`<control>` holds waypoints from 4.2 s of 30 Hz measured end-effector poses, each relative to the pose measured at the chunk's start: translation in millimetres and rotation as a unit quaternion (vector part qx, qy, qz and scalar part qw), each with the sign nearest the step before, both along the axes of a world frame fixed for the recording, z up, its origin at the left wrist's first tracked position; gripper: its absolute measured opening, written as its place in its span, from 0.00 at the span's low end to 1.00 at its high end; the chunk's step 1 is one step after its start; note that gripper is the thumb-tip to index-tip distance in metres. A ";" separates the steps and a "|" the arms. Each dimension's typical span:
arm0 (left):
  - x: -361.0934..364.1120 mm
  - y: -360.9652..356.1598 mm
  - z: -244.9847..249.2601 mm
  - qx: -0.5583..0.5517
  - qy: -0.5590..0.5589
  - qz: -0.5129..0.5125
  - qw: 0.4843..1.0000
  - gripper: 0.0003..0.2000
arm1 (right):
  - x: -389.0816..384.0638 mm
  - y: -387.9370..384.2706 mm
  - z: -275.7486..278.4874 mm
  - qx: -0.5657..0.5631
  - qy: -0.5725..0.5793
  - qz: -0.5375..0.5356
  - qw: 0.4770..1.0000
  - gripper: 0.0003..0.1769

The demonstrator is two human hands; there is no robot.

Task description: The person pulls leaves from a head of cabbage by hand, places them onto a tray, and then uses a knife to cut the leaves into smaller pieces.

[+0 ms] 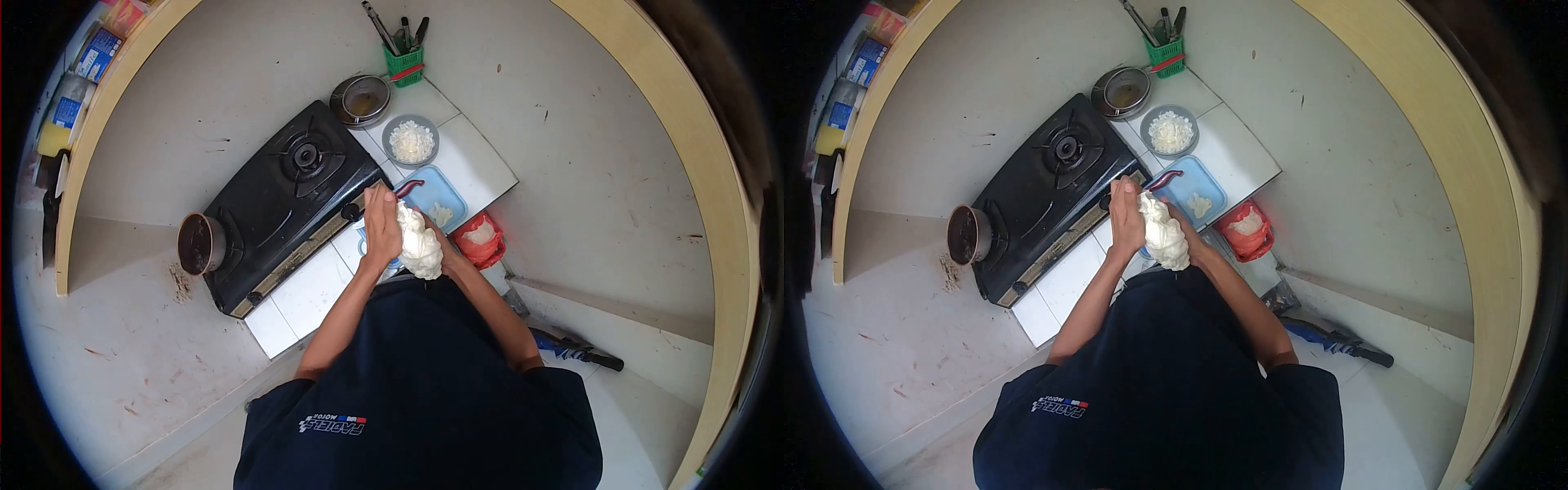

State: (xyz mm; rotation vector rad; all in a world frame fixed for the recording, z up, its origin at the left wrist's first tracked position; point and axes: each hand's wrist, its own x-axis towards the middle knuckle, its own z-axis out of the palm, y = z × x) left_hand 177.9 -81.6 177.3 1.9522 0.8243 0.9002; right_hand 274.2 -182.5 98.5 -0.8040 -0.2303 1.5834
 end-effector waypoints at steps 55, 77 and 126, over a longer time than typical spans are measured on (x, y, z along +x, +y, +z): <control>-30.5 -10.1 -26.9 -0.260 0.073 -0.041 0.962 0.23 | 43.2 -15.8 71.9 -0.005 -0.631 -0.116 0.767 0.10; -36.5 -15.4 -44.5 -0.202 0.141 0.019 0.969 0.35 | 27.1 -8.3 42.5 0.017 -0.640 -0.111 0.760 0.07; -25.5 -11.9 -11.6 -0.041 0.111 0.013 0.993 0.13 | 15.9 -24.6 2.9 -0.118 -0.537 -0.233 0.802 0.21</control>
